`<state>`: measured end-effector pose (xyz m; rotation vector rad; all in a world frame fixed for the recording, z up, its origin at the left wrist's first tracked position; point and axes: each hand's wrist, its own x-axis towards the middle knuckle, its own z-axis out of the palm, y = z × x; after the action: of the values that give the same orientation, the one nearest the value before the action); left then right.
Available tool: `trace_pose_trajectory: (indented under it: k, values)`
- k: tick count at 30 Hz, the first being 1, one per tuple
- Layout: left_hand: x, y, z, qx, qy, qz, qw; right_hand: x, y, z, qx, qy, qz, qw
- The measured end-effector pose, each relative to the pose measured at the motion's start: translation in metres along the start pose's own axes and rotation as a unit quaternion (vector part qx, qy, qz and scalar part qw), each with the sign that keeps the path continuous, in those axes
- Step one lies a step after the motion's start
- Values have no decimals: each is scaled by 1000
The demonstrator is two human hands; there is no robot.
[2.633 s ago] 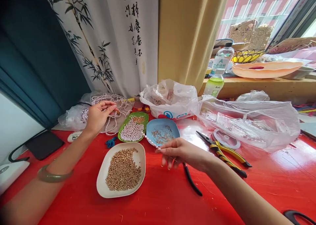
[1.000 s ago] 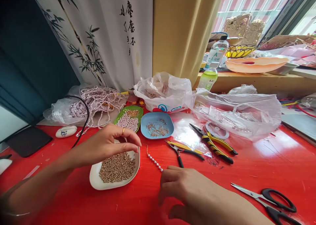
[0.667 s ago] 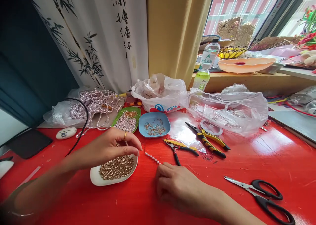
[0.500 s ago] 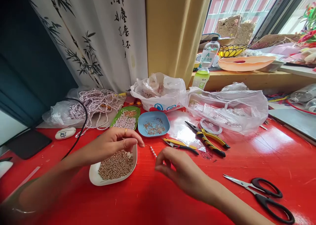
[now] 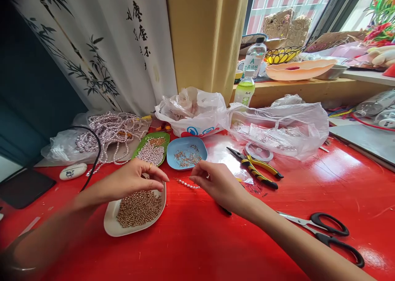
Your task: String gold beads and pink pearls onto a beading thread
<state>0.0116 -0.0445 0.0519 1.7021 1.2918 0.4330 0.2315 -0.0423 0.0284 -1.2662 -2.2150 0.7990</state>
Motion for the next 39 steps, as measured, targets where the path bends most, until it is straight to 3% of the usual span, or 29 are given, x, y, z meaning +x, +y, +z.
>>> trace_pose_trajectory:
  k: [6,12,16,21,27,30,35,39]
  values:
    - [6,-10,-3,91,77,12,993,4,0,-6,-20,-16,11,1000]
    - [5,-3,16,92,95,70,989,11,-22,-8,-74,22,2,997]
    - [4,-2,26,101,115,93,984,16,-35,-5,-71,-8,-37,997]
    - [5,-4,27,98,112,98,984,17,-31,4,-87,-24,-83,993]
    - [5,-4,24,107,121,103,982,13,-24,8,-117,-19,-70,990]
    - [3,-5,22,163,106,105,975,12,-20,4,-139,-16,-46,989]
    - [1,-9,24,290,30,125,948,14,-11,-3,-157,-30,-11,987]
    - [-1,-11,23,332,-16,137,933,17,-7,-3,-124,-32,11,992]
